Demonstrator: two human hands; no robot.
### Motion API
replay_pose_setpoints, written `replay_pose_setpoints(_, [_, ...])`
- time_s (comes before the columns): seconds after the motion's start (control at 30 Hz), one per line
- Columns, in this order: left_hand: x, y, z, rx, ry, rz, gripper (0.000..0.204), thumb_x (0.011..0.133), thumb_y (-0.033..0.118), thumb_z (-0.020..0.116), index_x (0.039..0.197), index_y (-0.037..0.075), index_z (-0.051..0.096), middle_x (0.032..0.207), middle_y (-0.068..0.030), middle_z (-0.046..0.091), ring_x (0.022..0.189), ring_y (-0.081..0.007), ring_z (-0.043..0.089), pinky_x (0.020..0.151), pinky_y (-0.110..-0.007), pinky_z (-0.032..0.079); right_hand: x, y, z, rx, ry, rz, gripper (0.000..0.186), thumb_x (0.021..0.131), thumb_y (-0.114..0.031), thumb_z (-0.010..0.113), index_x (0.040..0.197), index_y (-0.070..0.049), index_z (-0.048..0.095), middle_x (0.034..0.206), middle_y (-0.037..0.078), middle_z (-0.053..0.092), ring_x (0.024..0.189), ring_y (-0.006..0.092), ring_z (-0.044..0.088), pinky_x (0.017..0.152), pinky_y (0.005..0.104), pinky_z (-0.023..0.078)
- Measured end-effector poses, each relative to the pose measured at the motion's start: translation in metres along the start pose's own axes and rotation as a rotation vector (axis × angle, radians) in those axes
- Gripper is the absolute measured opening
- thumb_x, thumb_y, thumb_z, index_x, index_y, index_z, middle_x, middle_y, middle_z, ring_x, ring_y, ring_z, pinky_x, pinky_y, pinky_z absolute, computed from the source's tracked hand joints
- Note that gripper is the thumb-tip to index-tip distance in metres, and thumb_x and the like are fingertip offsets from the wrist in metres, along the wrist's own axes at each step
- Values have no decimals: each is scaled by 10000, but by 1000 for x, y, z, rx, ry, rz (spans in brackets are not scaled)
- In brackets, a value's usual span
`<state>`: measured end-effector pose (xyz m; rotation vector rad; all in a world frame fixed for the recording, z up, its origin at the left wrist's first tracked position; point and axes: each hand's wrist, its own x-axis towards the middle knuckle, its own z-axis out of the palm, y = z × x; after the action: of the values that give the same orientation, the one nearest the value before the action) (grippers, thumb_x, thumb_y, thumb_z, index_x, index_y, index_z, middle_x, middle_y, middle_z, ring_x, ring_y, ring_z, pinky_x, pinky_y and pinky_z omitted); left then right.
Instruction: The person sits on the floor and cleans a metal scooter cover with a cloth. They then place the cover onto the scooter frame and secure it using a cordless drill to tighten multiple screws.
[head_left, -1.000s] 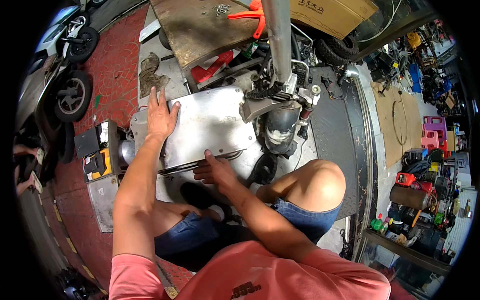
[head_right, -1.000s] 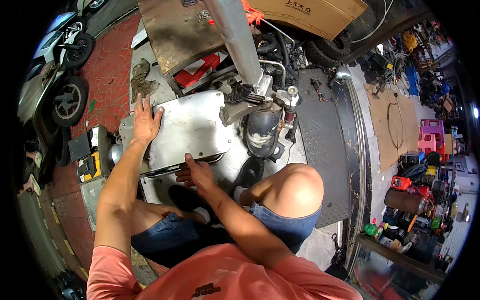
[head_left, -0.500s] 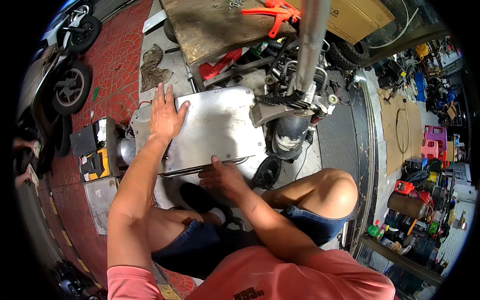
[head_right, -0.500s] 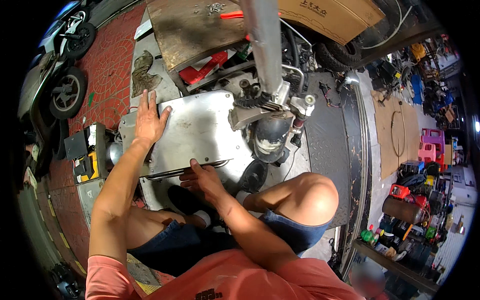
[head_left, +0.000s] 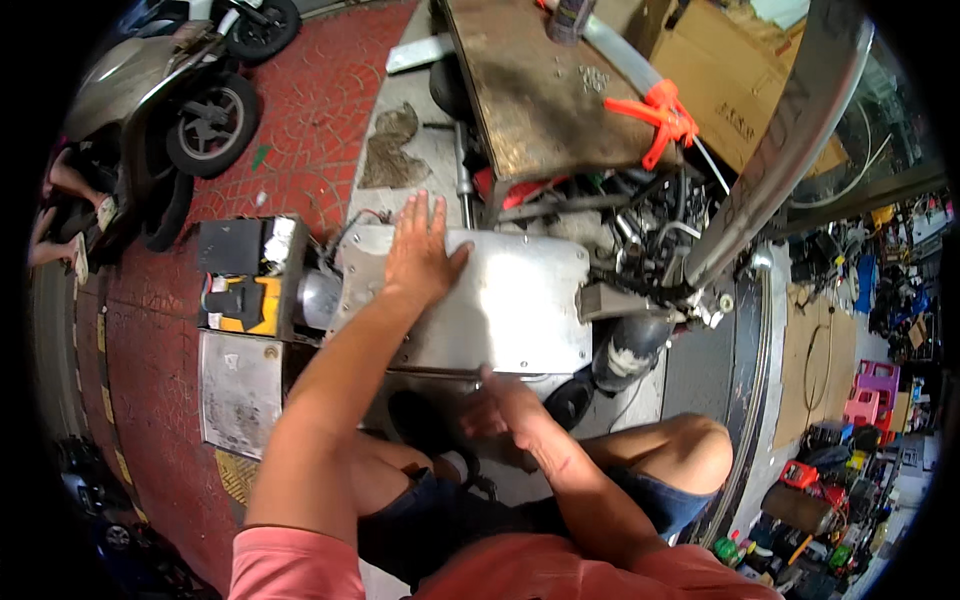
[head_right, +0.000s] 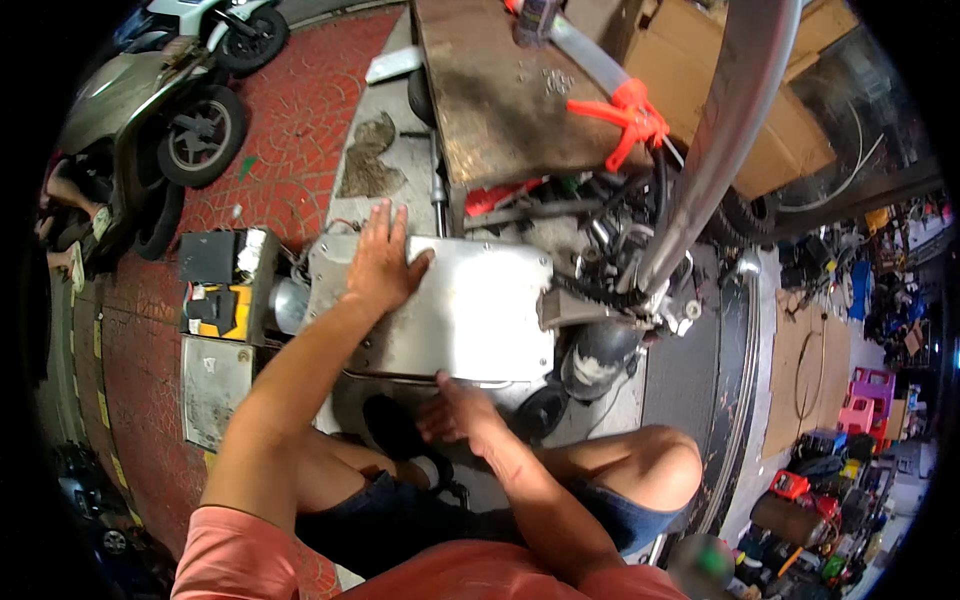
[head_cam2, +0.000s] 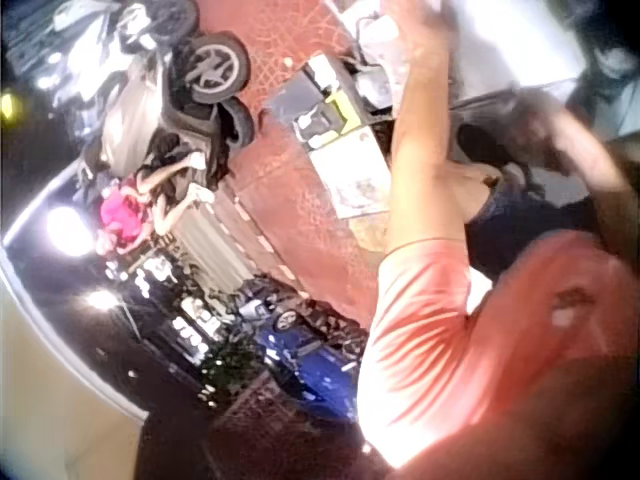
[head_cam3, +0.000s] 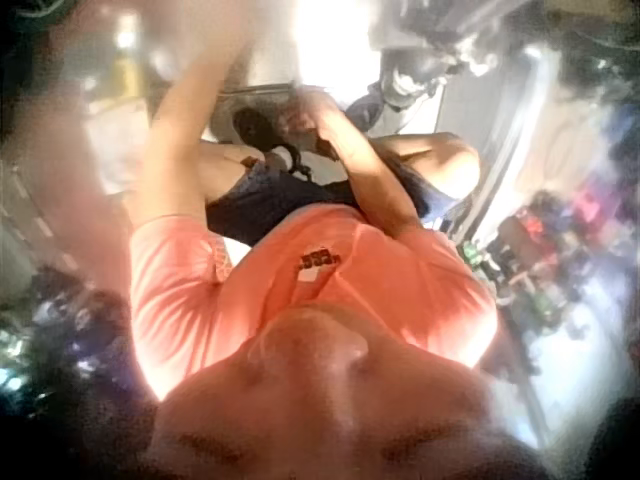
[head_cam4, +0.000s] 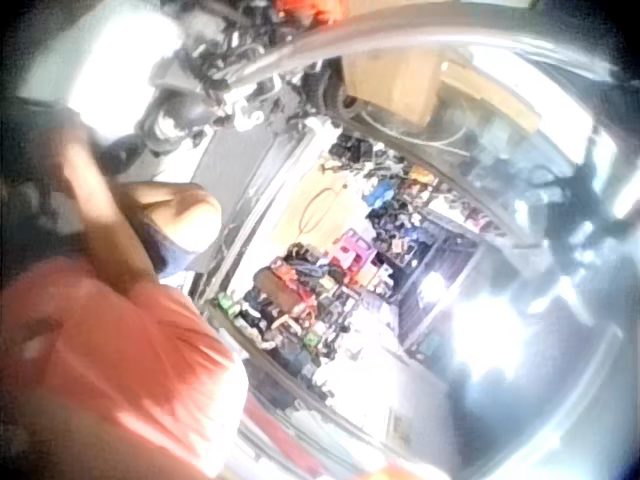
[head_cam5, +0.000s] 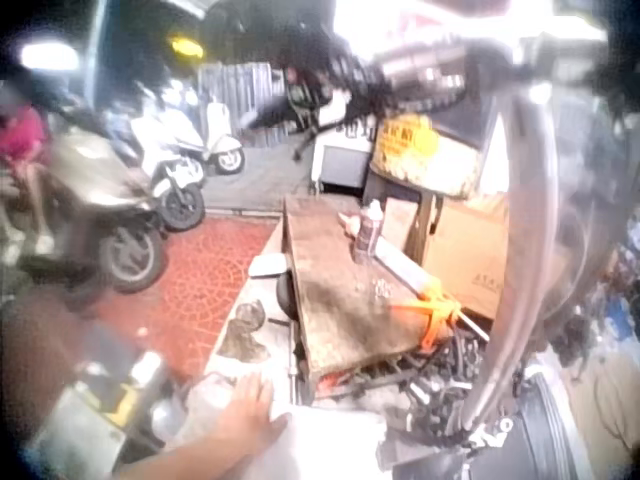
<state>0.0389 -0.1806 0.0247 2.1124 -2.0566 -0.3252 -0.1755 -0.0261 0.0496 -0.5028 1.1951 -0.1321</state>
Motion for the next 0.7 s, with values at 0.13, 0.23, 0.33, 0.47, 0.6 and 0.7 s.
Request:
replay_pose_setpoints(0.13, [2, -9, 5, -33, 69, 19, 954, 1016, 579, 637, 1699, 24, 269, 1772, -253, 191, 1651, -401, 178, 1353, -480, 166, 0, -54, 39, -614, 258, -722, 450, 1111, -357, 601, 945, 35, 749, 778, 172, 756, 649, 236, 737, 577, 362, 524])
replay_pose_setpoints(0.23, [8, -20, 20, -112, 131, 51, 951, 1002, 543, 672, 1693, 17, 282, 1766, -261, 202, 1647, -409, 187, 1343, -495, 190, 41, -112, 53, -847, 593, -1211, 289, 1001, -232, 705, 838, -4, 636, 790, 199, 695, 743, 432, 664, 674, 505, 512])
replay_pose_setpoints(0.33, [22, -31, 26, -306, 298, 57, 844, 1005, 359, 699, 1671, 10, 315, 1752, -275, 223, 1626, -437, 222, 1320, -513, 255, 84, -119, 33, -1183, 697, -1335, 178, 937, -189, 731, 964, -25, 669, 960, 182, 685, 906, 394, 665, 776, 507, 532])
replay_pose_setpoints(0.47, [86, -59, 36, -374, 573, -121, 661, 984, 218, 684, 1559, -3, 446, 1654, -279, 398, 1518, -488, 394, 1223, -561, 407, 85, -118, 35, -1328, 679, -1359, 288, 894, -199, 777, 1141, -69, 705, 1046, 139, 622, 984, 360, 622, 823, 482, 533])
replay_pose_setpoints(0.6, [164, -127, 26, -253, -38, -378, 497, 993, 236, 582, 1417, -17, 642, 1474, -244, 630, 1396, -427, 586, 1146, -513, 510, 94, -118, 40, -1463, 545, -1284, 498, 856, -226, 819, 1322, -91, 706, 1137, 112, 617, 1020, 328, 623, 839, 450, 541])
replay_pose_setpoints(0.7, [214, -162, 50, -93, -255, -330, 472, 987, 161, 527, 1408, 20, 687, 1520, -209, 613, 1396, -375, 619, 1166, -482, 508, 99, -119, 37, -1437, 513, -1266, 531, 846, -236, 820, 1338, -75, 703, 1160, 113, 605, 1021, 318, 611, 843, 448, 526])
